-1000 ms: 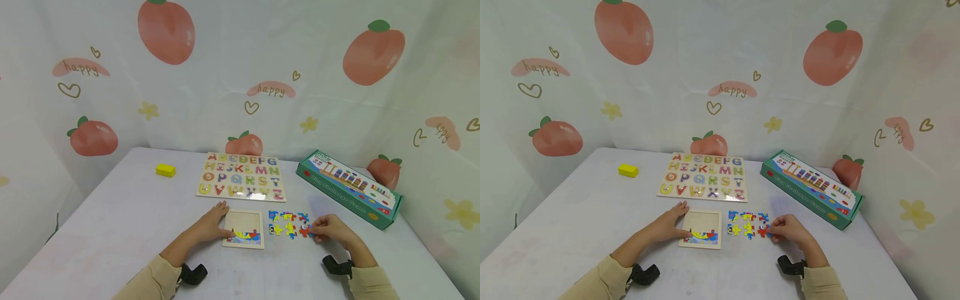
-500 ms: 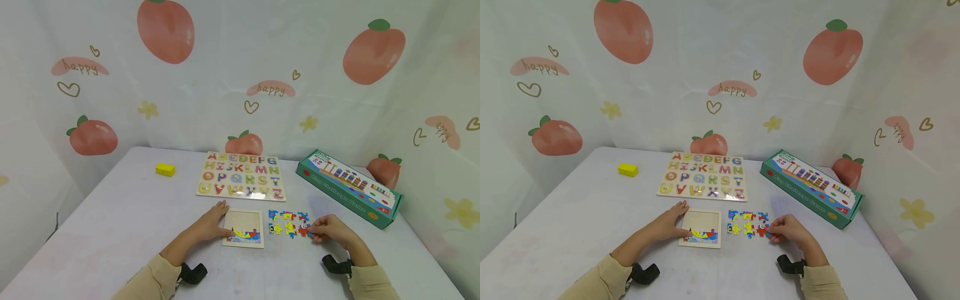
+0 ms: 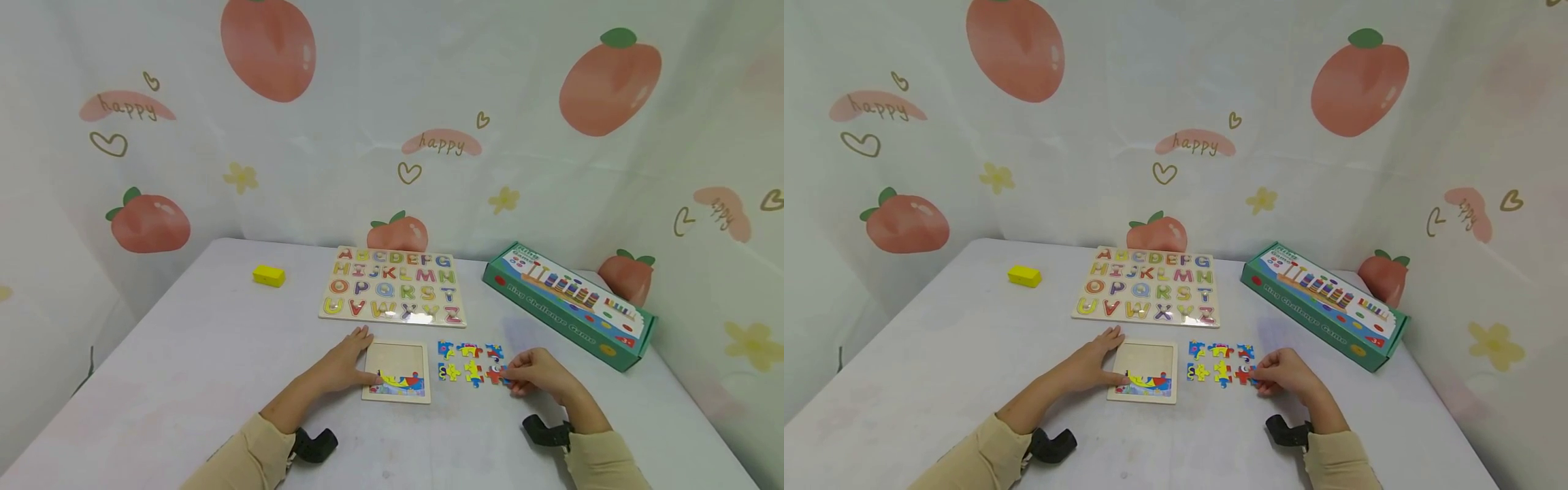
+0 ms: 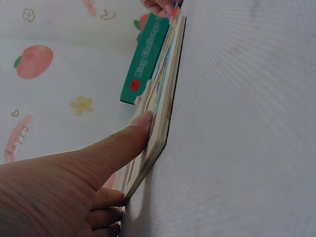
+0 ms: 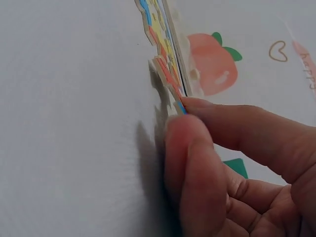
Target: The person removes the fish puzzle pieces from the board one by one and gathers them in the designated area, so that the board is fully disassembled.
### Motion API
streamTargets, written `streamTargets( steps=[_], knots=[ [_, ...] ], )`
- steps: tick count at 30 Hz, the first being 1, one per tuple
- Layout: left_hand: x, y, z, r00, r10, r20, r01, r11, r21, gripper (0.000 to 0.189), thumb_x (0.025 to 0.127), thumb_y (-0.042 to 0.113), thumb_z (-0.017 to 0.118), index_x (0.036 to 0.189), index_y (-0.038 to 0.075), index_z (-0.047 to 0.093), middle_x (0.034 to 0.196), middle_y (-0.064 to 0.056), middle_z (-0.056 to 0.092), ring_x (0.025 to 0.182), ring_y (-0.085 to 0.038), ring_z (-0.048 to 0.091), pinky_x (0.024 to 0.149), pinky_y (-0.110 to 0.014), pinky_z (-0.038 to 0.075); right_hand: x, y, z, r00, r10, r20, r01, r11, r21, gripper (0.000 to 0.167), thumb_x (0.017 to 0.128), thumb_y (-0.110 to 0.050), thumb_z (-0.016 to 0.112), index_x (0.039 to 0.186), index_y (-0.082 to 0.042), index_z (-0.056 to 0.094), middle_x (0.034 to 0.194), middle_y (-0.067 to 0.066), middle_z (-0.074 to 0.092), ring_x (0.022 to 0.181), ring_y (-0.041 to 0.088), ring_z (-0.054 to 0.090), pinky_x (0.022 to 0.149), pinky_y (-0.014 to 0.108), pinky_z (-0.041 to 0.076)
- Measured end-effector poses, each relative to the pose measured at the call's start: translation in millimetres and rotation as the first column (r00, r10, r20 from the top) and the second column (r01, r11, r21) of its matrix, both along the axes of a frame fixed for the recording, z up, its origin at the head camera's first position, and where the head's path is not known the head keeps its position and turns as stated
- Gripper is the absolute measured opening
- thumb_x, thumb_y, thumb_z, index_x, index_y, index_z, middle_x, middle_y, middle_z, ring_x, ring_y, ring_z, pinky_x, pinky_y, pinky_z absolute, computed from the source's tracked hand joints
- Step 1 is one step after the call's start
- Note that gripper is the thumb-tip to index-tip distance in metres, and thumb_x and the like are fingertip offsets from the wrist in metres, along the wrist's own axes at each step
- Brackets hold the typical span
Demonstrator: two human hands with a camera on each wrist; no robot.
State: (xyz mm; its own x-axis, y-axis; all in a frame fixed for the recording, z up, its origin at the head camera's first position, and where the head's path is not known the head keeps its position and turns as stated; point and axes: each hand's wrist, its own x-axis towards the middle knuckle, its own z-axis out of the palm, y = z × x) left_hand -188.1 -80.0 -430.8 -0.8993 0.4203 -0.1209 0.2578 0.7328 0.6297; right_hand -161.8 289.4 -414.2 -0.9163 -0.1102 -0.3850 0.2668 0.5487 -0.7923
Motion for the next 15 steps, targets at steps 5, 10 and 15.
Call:
streamTargets(
  steps=[5,10,15],
  knots=[
    [-0.5,-0.3,-0.4,1.000,0.003,-0.003,-0.003,1.000,-0.003,0.088,0.073,0.036,0.078,0.140,-0.002,0.038,0.153,-0.018,0.024,0.143,-0.035,0.017,0.114,-0.052,0.022,0.9,-4.1,0.8,1.000,-0.008,-0.026,0.010,0.997,0.073,0.020,0.085,-0.017,0.067,0.085,0.002,0.060,0.063,0.000,0.060,0.053,0.009,0.058,0.053,0.021,0.052],
    [-1.2,-0.6,-1.1,1.000,-0.004,-0.007,0.004,1.000,-0.004,0.088,0.073,0.037,0.078,0.140,-0.002,0.037,0.153,-0.018,0.023,0.143,-0.036,0.016,0.114,-0.051,0.021,1.2,-5.6,1.3,0.998,0.010,-0.055,-0.004,0.994,0.110,0.020,0.085,-0.017,0.067,0.081,0.001,0.059,0.060,-0.001,0.058,0.053,0.009,0.056,0.052,0.022,0.050],
    [-1.9,-0.6,-1.1,1.000,-0.012,-0.012,0.012,1.000,-0.005,0.089,0.073,0.037,0.078,0.140,-0.004,0.036,0.153,-0.019,0.023,0.143,-0.037,0.017,0.115,-0.050,0.021,2.2,-6.4,0.7,0.997,0.000,-0.078,0.013,0.988,0.156,0.020,0.083,-0.018,0.069,0.080,0.000,0.060,0.059,-0.002,0.055,0.053,0.011,0.052,0.053,0.024,0.048]
  ],
)
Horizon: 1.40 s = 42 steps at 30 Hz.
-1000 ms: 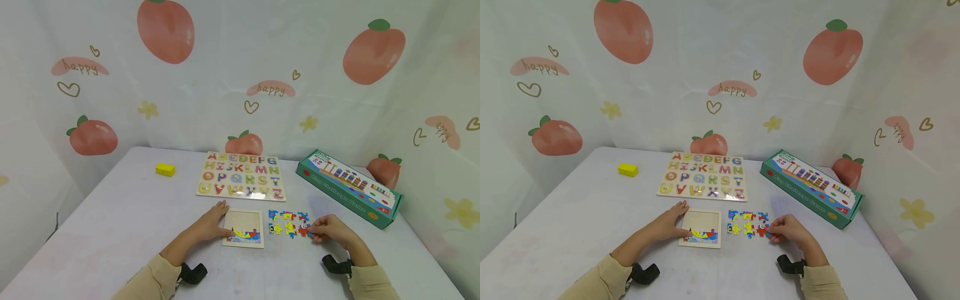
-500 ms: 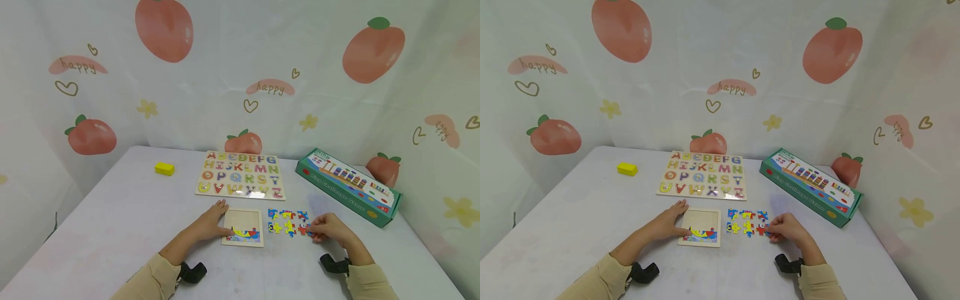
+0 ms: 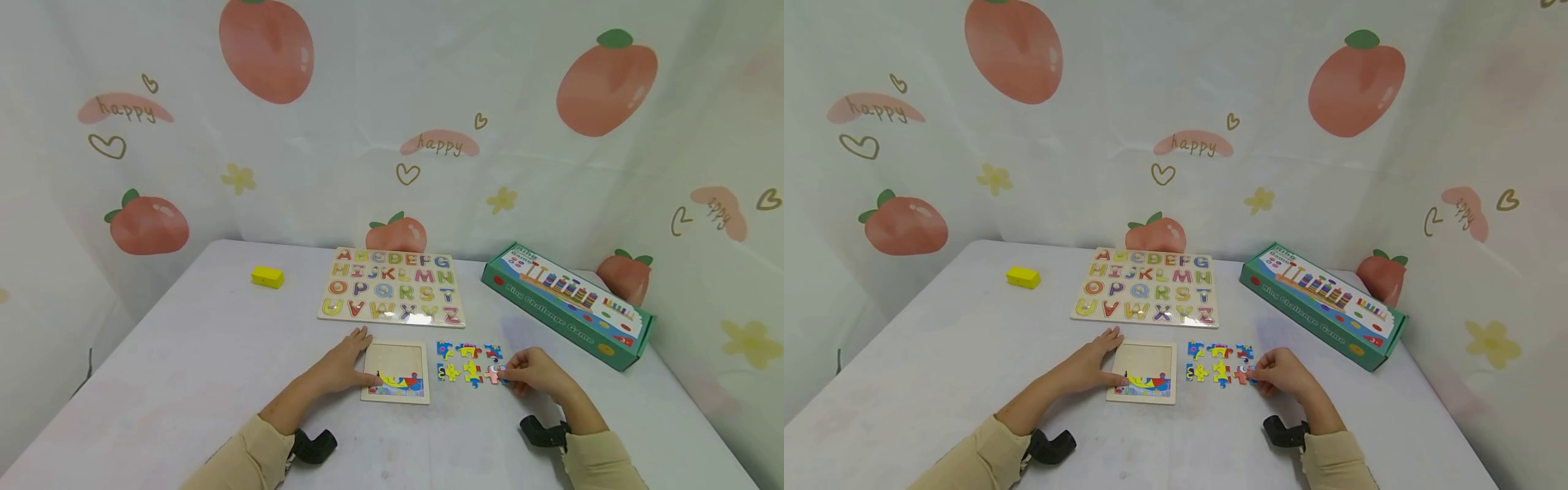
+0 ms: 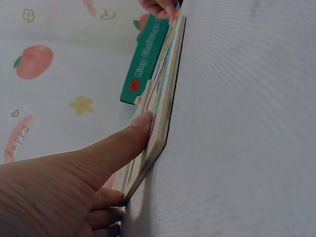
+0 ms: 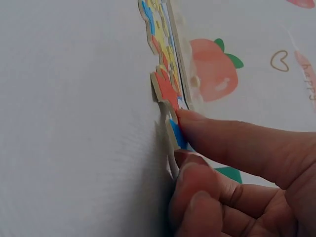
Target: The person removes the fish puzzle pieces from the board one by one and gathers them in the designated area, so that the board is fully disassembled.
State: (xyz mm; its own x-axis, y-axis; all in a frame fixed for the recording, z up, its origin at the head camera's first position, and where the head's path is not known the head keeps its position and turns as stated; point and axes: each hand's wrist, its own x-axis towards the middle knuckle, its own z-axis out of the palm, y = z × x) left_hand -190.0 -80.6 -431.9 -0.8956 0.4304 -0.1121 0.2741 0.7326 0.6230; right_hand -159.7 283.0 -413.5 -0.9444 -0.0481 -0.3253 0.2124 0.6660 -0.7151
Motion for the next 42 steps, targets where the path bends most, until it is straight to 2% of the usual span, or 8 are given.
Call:
streamTargets(
  steps=[6,18,33,40,42],
  knots=[
    [0.9,0.6,0.4,1.000,0.005,0.004,-0.005,1.000,-0.001,0.089,0.073,0.038,0.078,0.140,-0.003,0.036,0.153,-0.018,0.023,0.143,-0.036,0.017,0.114,-0.051,0.021,0.0,-0.4,-0.5,1.000,-0.010,-0.001,0.010,1.000,0.025,0.020,0.083,-0.018,0.069,0.081,0.000,0.060,0.058,-0.002,0.053,0.052,0.011,0.050,0.052,0.024,0.046],
    [0.1,0.0,0.0,1.000,0.010,0.007,-0.010,1.000,-0.001,0.089,0.073,0.038,0.078,0.140,-0.003,0.036,0.153,-0.017,0.023,0.143,-0.036,0.016,0.114,-0.051,0.021,0.1,-0.4,2.8,0.999,0.034,-0.011,-0.034,0.999,0.042,0.022,0.084,-0.019,0.069,0.080,0.000,0.059,0.058,-0.002,0.052,0.051,0.011,0.049,0.051,0.025,0.045],
    [-0.6,0.3,0.2,1.000,0.007,0.004,-0.007,1.000,-0.005,0.089,0.073,0.039,0.078,0.140,-0.003,0.037,0.153,-0.018,0.023,0.143,-0.036,0.016,0.114,-0.051,0.022,1.8,-3.7,4.7,0.998,0.037,-0.045,-0.034,0.997,0.068,0.022,0.083,-0.017,0.070,0.077,0.000,0.057,0.058,0.000,0.052,0.052,0.012,0.050,0.051,0.026,0.048],
    [0.1,0.3,-0.1,1.000,0.008,0.004,-0.008,1.000,-0.003,0.089,0.073,0.038,0.078,0.140,-0.003,0.037,0.153,-0.017,0.024,0.143,-0.036,0.017,0.114,-0.051,0.022,0.8,-3.1,3.4,0.999,-0.001,-0.046,0.005,0.996,0.090,0.022,0.080,-0.015,0.072,0.075,-0.002,0.056,0.060,0.002,0.053,0.053,0.013,0.051,0.051,0.026,0.050],
    [0.4,0.5,0.5,1.000,0.008,0.003,-0.008,1.000,-0.004,0.088,0.073,0.038,0.078,0.140,-0.003,0.037,0.153,-0.017,0.024,0.143,-0.036,0.017,0.114,-0.051,0.022,0.7,-1.8,4.2,0.999,0.012,-0.041,-0.008,0.997,0.079,0.021,0.080,-0.015,0.072,0.076,-0.002,0.056,0.061,0.002,0.054,0.054,0.013,0.052,0.052,0.026,0.050]
  ],
)
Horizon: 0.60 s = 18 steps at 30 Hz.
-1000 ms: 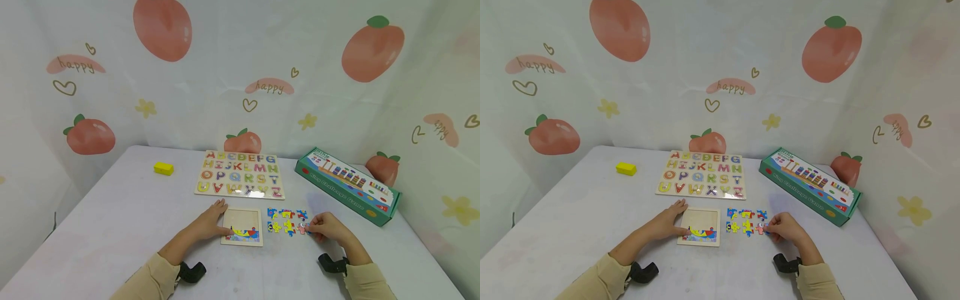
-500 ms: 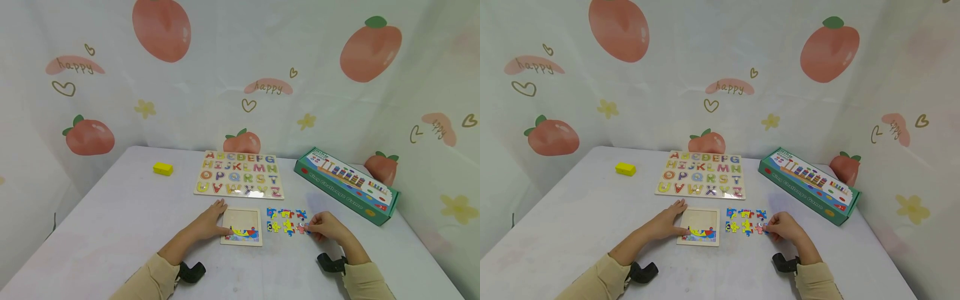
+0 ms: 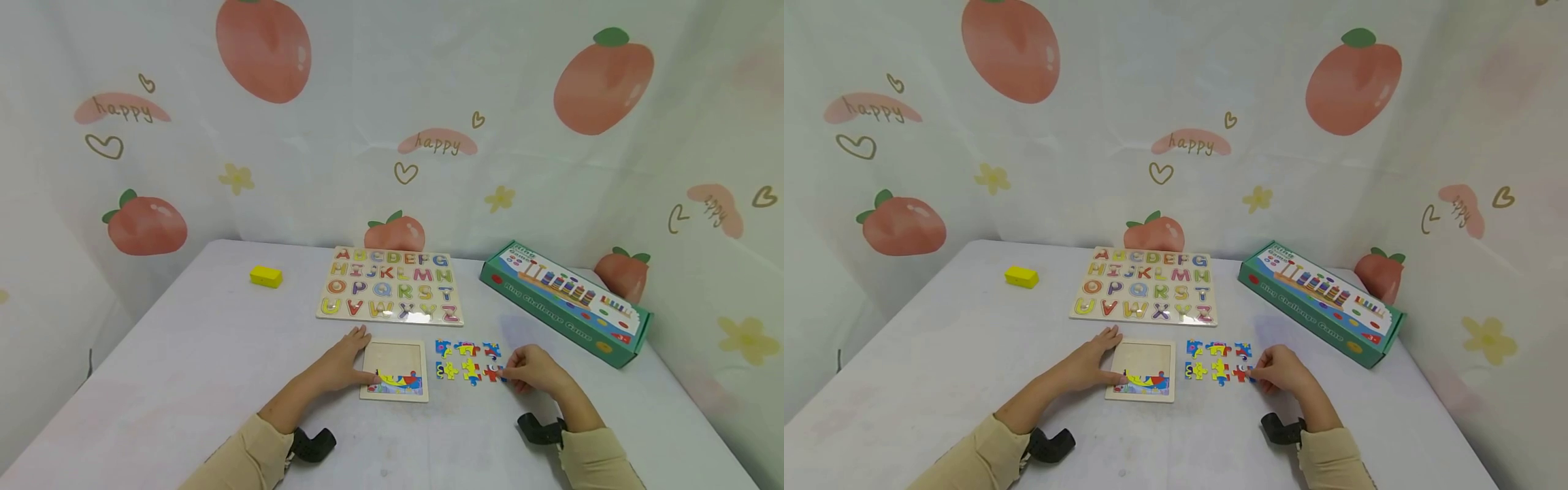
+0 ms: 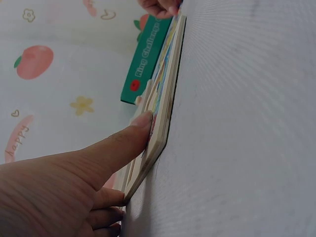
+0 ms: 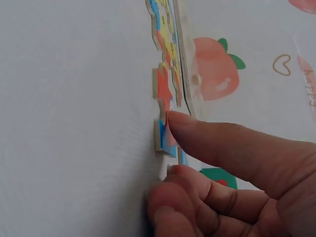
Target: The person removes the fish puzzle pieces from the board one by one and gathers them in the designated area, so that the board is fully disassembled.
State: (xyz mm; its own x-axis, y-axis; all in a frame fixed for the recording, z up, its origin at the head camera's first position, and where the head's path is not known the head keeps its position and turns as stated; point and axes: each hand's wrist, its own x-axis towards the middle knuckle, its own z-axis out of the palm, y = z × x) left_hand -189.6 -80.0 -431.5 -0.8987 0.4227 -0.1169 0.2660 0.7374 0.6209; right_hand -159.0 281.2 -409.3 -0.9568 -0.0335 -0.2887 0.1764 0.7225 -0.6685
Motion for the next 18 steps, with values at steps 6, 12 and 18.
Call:
streamTargets(
  steps=[6,12,18],
  knots=[
    [0.1,1.7,1.4,1.000,-0.010,0.000,0.010,1.000,0.017,0.088,0.074,0.038,0.077,0.140,-0.003,0.036,0.153,-0.018,0.023,0.143,-0.036,0.016,0.114,-0.051,0.021,-1.5,4.2,6.2,0.999,0.042,0.021,-0.042,0.998,-0.038,0.026,0.083,-0.025,0.069,0.081,-0.002,0.057,0.064,0.000,0.056,0.059,0.013,0.053,0.056,0.026,0.049],
    [1.4,-0.5,-1.0,1.000,-0.026,-0.007,0.026,1.000,-0.010,0.089,0.075,0.038,0.076,0.142,-0.003,0.034,0.154,-0.018,0.022,0.143,-0.036,0.015,0.115,-0.051,0.021,-9.3,-10.7,14.7,0.994,0.105,0.013,-0.103,0.991,-0.087,0.032,0.084,-0.033,0.068,0.084,-0.002,0.058,0.066,0.000,0.058,0.060,0.014,0.056,0.059,0.026,0.052],
    [1.8,-6.0,-2.9,0.998,-0.054,-0.022,0.053,0.998,-0.035,0.090,0.078,0.044,0.071,0.143,-0.002,0.030,0.154,-0.018,0.020,0.144,-0.034,0.014,0.116,-0.049,0.019,-20.1,-53.8,23.9,0.981,0.193,-0.006,-0.193,0.976,-0.099,0.028,0.083,-0.029,0.069,0.086,-0.002,0.060,0.070,0.004,0.060,0.058,0.015,0.056,0.057,0.027,0.053]
  ],
)
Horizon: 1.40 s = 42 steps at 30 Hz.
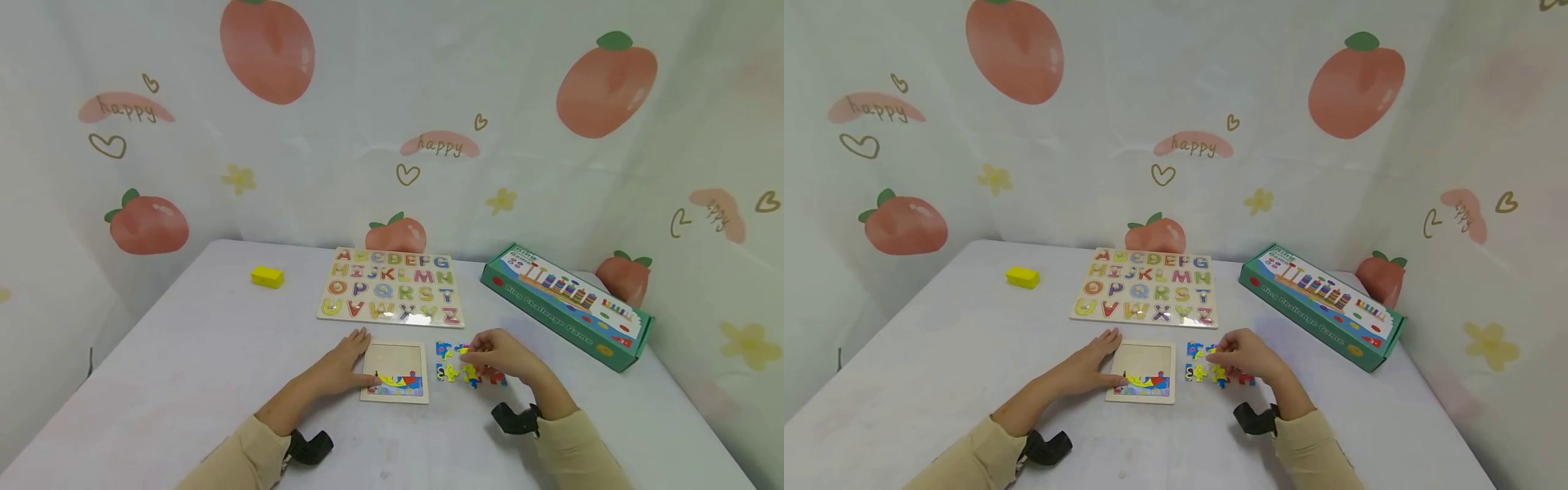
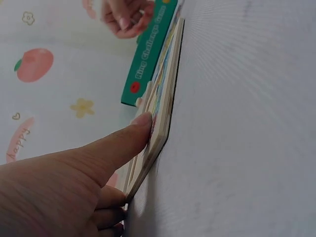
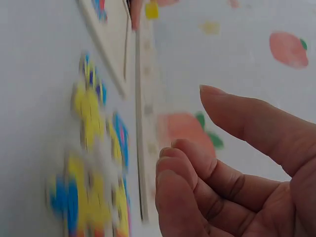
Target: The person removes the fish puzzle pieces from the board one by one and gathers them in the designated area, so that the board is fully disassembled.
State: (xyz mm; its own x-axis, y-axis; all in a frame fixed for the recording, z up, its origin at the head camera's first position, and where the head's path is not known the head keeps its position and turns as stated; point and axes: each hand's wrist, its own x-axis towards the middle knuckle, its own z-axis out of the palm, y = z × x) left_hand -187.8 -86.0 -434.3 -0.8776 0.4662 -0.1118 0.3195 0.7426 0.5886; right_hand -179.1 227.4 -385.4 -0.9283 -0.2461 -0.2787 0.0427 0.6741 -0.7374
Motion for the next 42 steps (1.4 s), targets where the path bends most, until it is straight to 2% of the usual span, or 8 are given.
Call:
streamTargets(
  steps=[6,9,13,18,22,26,37,42],
  knots=[
    [2.5,-4.1,1.3,1.000,-0.021,0.017,0.021,1.000,0.010,0.090,0.081,0.047,0.067,0.144,-0.003,0.028,0.154,-0.018,0.019,0.144,-0.034,0.013,0.116,-0.048,0.018,-11.2,-61.8,0.3,0.987,0.157,-0.025,-0.157,0.988,0.002,0.020,0.082,-0.022,0.071,0.083,-0.004,0.062,0.071,0.003,0.058,0.055,0.013,0.054,0.055,0.025,0.052],
    [4.2,-5.3,2.8,0.999,-0.037,0.033,0.036,0.999,0.014,0.092,0.080,0.048,0.068,0.145,-0.003,0.026,0.155,-0.018,0.017,0.144,-0.034,0.011,0.116,-0.049,0.017,-14.3,-86.4,-2.0,0.977,0.210,-0.037,-0.210,0.978,0.005,0.016,0.081,-0.018,0.073,0.083,-0.005,0.063,0.072,0.002,0.057,0.055,0.012,0.053,0.055,0.023,0.051],
    [7.2,-7.4,3.5,0.996,-0.072,0.046,0.072,0.997,-0.006,0.101,0.076,0.050,0.071,0.146,-0.003,0.021,0.156,-0.018,0.013,0.145,-0.034,0.009,0.116,-0.050,0.016,-13.6,-109.0,-4.8,0.958,0.282,-0.051,-0.280,0.959,0.048,0.018,0.077,-0.015,0.076,0.086,-0.005,0.065,0.076,0.000,0.058,0.061,0.011,0.051,0.056,0.020,0.048],
    [10.8,-8.8,4.1,0.990,-0.133,0.039,0.134,0.991,-0.007,0.108,0.071,0.052,0.075,0.146,-0.003,0.020,0.156,-0.019,0.012,0.145,-0.033,0.008,0.117,-0.051,0.013,-9.1,-123.0,-9.5,0.937,0.346,-0.044,-0.343,0.937,0.070,0.020,0.073,-0.012,0.079,0.087,-0.005,0.066,0.080,0.001,0.059,0.066,0.011,0.049,0.056,0.020,0.043],
    [12.0,-9.4,3.8,0.987,-0.159,0.024,0.159,0.987,-0.002,0.108,0.071,0.051,0.075,0.146,-0.003,0.020,0.155,-0.020,0.012,0.145,-0.034,0.009,0.117,-0.052,0.011,-6.4,-127.4,-15.8,0.930,0.365,-0.038,-0.363,0.930,0.051,0.019,0.073,-0.009,0.079,0.085,-0.005,0.064,0.078,0.001,0.058,0.063,0.010,0.050,0.055,0.019,0.044],
    [12.0,-9.5,3.6,0.986,-0.167,0.021,0.167,0.986,0.004,0.108,0.071,0.051,0.075,0.146,-0.004,0.020,0.155,-0.020,0.012,0.145,-0.034,0.009,0.117,-0.052,0.010,-4.1,-128.9,-18.3,0.936,0.349,-0.034,-0.348,0.937,0.027,0.019,0.073,-0.006,0.078,0.084,-0.005,0.062,0.078,0.002,0.057,0.062,0.011,0.051,0.054,0.020,0.045],
    [13.0,-8.2,6.7,0.989,-0.143,0.029,0.143,0.990,0.005,0.107,0.071,0.049,0.076,0.146,-0.003,0.021,0.155,-0.019,0.013,0.145,-0.033,0.009,0.117,-0.051,0.010,-4.2,-127.4,-18.2,0.941,0.339,0.012,-0.339,0.941,-0.001,0.017,0.075,-0.006,0.075,0.081,-0.003,0.059,0.069,0.000,0.055,0.055,0.010,0.051,0.051,0.020,0.044],
    [12.7,-8.6,5.9,0.990,-0.141,0.030,0.141,0.990,0.005,0.106,0.071,0.048,0.076,0.146,-0.003,0.021,0.155,-0.018,0.014,0.145,-0.033,0.009,0.117,-0.051,0.009,-3.8,-128.5,-18.9,0.939,0.343,-0.003,-0.343,0.939,-0.017,0.020,0.075,-0.003,0.075,0.087,-0.002,0.059,0.071,0.001,0.052,0.058,0.011,0.051,0.052,0.020,0.045]
  ],
)
